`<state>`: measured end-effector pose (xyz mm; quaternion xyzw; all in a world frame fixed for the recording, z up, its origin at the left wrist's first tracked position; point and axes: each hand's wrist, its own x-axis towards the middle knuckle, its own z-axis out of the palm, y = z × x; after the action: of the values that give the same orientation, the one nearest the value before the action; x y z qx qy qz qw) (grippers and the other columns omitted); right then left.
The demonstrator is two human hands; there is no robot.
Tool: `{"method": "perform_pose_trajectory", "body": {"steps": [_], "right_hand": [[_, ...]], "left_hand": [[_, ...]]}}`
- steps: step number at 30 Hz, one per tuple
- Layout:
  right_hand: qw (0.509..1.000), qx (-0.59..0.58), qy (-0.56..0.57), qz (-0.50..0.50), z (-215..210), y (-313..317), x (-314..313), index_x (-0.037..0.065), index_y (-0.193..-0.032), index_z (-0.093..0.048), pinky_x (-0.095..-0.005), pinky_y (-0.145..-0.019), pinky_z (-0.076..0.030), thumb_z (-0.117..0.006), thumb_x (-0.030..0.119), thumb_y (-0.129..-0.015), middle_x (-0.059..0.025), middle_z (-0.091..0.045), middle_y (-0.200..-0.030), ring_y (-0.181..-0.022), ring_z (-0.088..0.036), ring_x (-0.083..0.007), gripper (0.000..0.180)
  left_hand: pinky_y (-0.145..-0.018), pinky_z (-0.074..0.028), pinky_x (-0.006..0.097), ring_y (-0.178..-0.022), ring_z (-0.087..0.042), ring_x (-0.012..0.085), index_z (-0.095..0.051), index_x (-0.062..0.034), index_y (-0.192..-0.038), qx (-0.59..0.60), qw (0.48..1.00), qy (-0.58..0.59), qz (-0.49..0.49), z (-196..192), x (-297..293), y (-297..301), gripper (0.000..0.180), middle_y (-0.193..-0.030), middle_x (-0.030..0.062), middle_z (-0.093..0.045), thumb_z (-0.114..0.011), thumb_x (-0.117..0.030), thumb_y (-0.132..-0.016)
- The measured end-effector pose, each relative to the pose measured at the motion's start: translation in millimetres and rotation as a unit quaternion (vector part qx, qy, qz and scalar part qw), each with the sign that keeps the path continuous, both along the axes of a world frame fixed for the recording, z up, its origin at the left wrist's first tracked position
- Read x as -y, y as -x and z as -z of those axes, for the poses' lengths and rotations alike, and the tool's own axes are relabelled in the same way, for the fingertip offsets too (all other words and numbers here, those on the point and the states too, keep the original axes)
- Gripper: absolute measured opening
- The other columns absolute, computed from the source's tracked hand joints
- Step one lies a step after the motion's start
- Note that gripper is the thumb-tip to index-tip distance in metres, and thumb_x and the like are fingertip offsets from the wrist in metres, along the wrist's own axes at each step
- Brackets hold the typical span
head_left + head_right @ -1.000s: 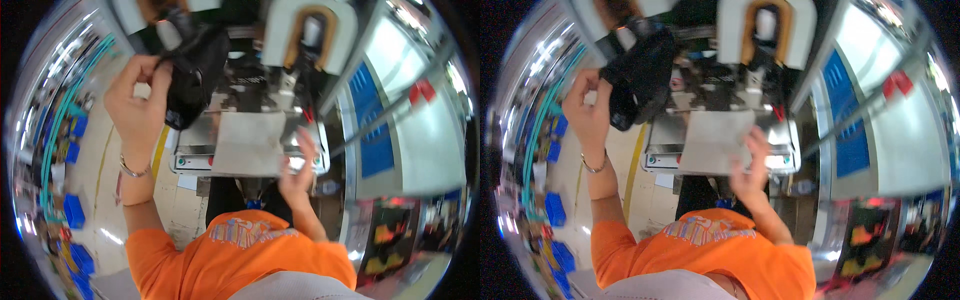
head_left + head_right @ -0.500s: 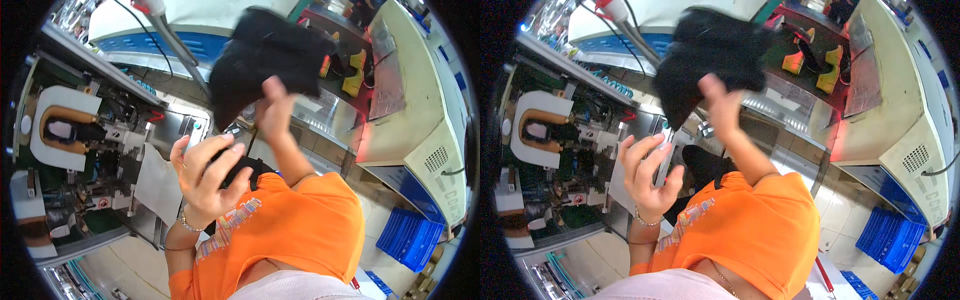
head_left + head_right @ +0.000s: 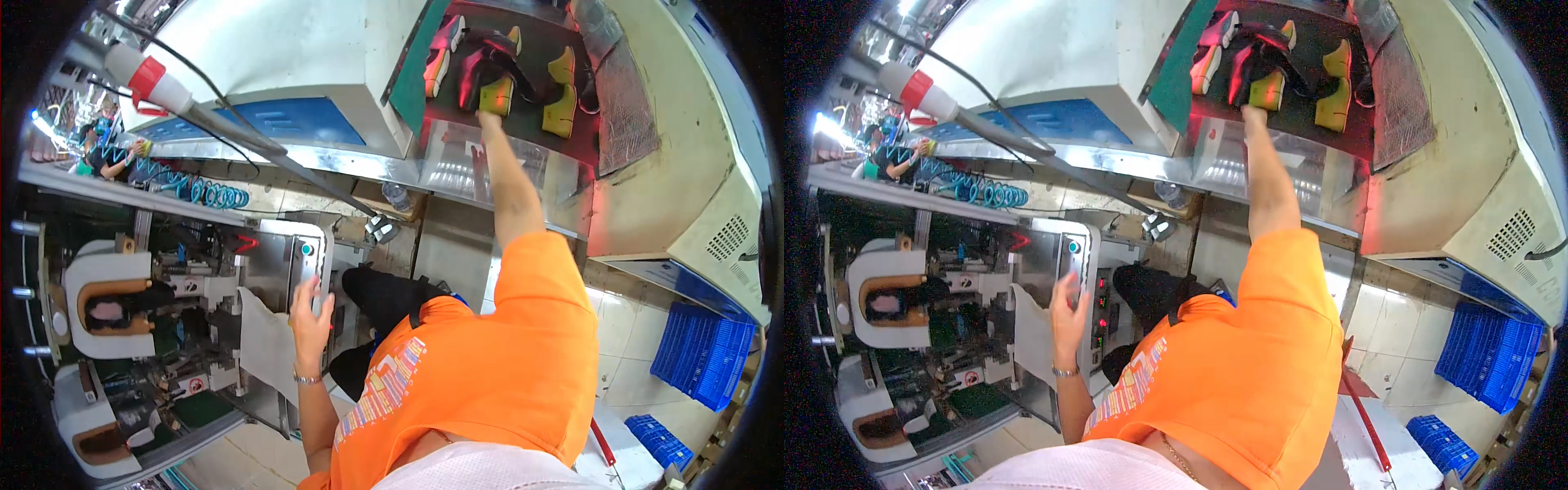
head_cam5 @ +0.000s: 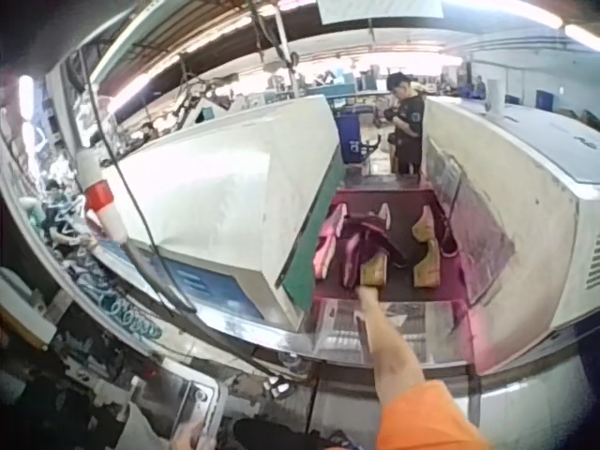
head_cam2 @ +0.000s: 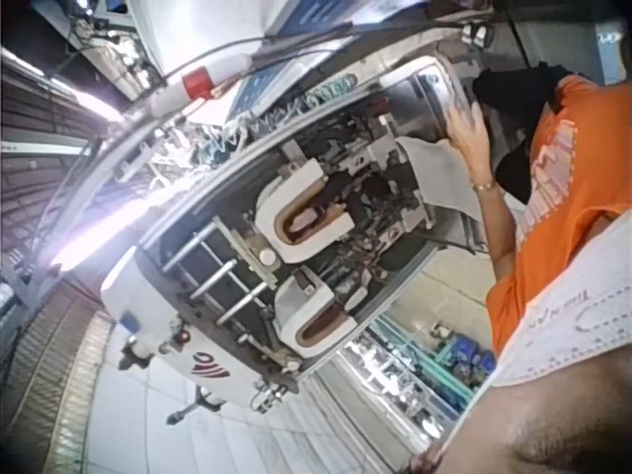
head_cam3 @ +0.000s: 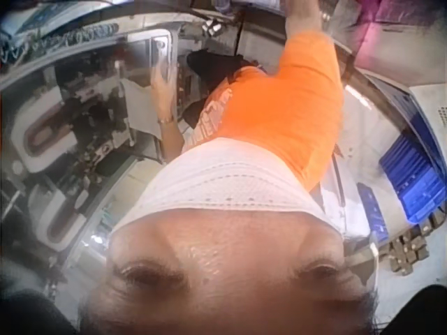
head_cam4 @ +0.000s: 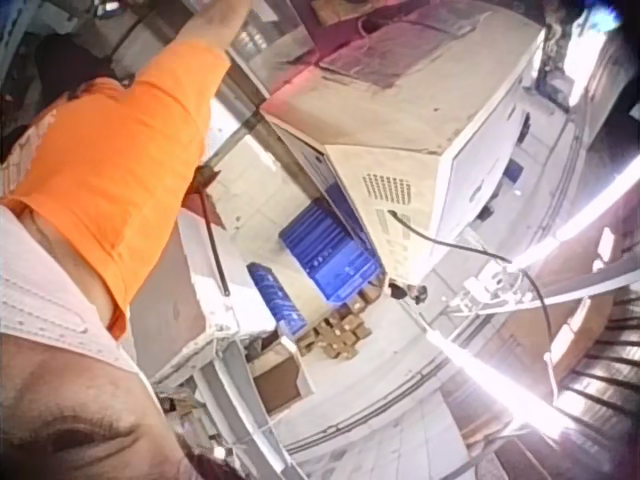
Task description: The person repeatedly picks up black shoes from a nearby surface, places them into a machine, and removes them after a brief cycle. The shoes are then placed back onto the surface. The process is repeated multiple times throughout the video.
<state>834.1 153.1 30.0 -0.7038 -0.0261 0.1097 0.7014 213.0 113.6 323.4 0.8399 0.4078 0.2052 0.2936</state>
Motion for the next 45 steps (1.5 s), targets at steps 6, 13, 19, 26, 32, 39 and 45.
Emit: {"method": "perform_pose_trajectory", "body": {"steps": [6, 13, 19, 26, 32, 39, 45], "right_hand": [[0.95, 0.097, 0.253, 0.157, -21, 25, 34, 0.008, -0.097, -0.061, -0.0442, -0.078, -0.045, -0.058, 0.013, -0.072, -0.0184, -0.057, -0.105, -0.088, -0.054, -0.0357, 0.026], [0.842, 0.212, 0.488, 0.085, -83, -60, 45, 0.02, -0.109, -0.06, -0.0527, -0.091, -0.035, -0.053, 0.03, -0.082, -0.0153, -0.036, -0.134, -0.122, -0.032, -0.0363, 0.03], [0.707, 0.316, 0.632, -0.036, -69, -98, 54, 0.027, -0.114, -0.058, -0.0589, -0.089, -0.035, -0.059, 0.046, -0.074, -0.0103, -0.032, -0.139, -0.124, -0.028, -0.0377, 0.044], [0.71, 0.292, 0.639, 0.043, -96, -106, 61, 0.003, -0.109, -0.056, -0.0741, -0.084, -0.028, -0.056, 0.041, -0.081, -0.0134, -0.048, -0.117, -0.11, -0.047, -0.0295, 0.047], [0.774, 0.41, 0.482, -0.006, -201, -70, 109, -0.009, -0.112, -0.051, -0.0457, -0.097, -0.036, -0.049, 0.027, -0.09, -0.0199, -0.045, -0.127, -0.116, -0.046, -0.0334, 0.042], [0.802, 0.58, 0.096, -0.107, -346, 109, 143, -0.008, -0.123, -0.045, -0.0356, -0.099, -0.035, -0.051, 0.017, -0.09, -0.018, -0.045, -0.131, -0.12, -0.043, -0.0297, 0.041], [0.849, 0.481, -0.034, -0.218, -393, 255, 118, 0.0, -0.131, -0.04, -0.0346, -0.101, -0.033, -0.046, 0.02, -0.091, -0.0149, -0.043, -0.133, -0.122, -0.041, -0.025, 0.045]], "left_hand": [[-0.07, -0.047, 0.024, -0.076, -0.059, 0.0129, -0.057, 0.0029, -0.103, 0.052, 0.939, 0.319, -0.12, 92, 56, 87, 0.021, -0.086, 0.0065, -0.063, -0.054, -0.012, -0.089], [-0.056, -0.044, 0.025, -0.064, -0.053, 0.0099, -0.057, -0.009, -0.081, 0.402, 0.377, 0.633, -0.544, 203, 186, 300, 0.015, -0.072, 0.0008, -0.058, -0.057, -0.024, -0.085], [-0.058, -0.044, 0.034, -0.066, -0.053, 0.0151, -0.052, -0.011, -0.082, 0.474, 0.464, 0.432, -0.611, 169, 204, 398, 0.017, -0.072, -0.0009, -0.053, -0.061, -0.024, -0.075], [-0.065, -0.048, 0.039, -0.073, -0.058, 0.0136, -0.047, -0.0156, -0.092, 0.472, 0.446, 0.289, -0.703, 165, 192, 393, 0.027, -0.078, -0.0008, -0.056, -0.058, -0.036, -0.08], [-0.054, -0.042, 0.025, -0.062, -0.055, 0.0119, -0.054, -0.0082, -0.107, 0.427, 0.582, 0.379, -0.579, 206, 220, 327, 0.025, -0.074, 0.0025, -0.057, -0.054, -0.02, -0.084], [-0.075, -0.049, 0.026, -0.084, -0.06, 0.0142, -0.053, -0.0033, -0.115, 0.303, 0.853, 0.275, -0.323, 75, 100, 74, 0.03, -0.097, 0.0092, -0.062, -0.057, -0.011, -0.086], [-0.092, -0.041, 0.035, -0.107, -0.05, 0.0156, -0.042, -0.0099, -0.13, 0.408, 0.772, 0.487, 0.014, 12, 51, -17, 0.044, -0.121, 0.0073, -0.051, -0.043, -0.037, -0.095]]}}
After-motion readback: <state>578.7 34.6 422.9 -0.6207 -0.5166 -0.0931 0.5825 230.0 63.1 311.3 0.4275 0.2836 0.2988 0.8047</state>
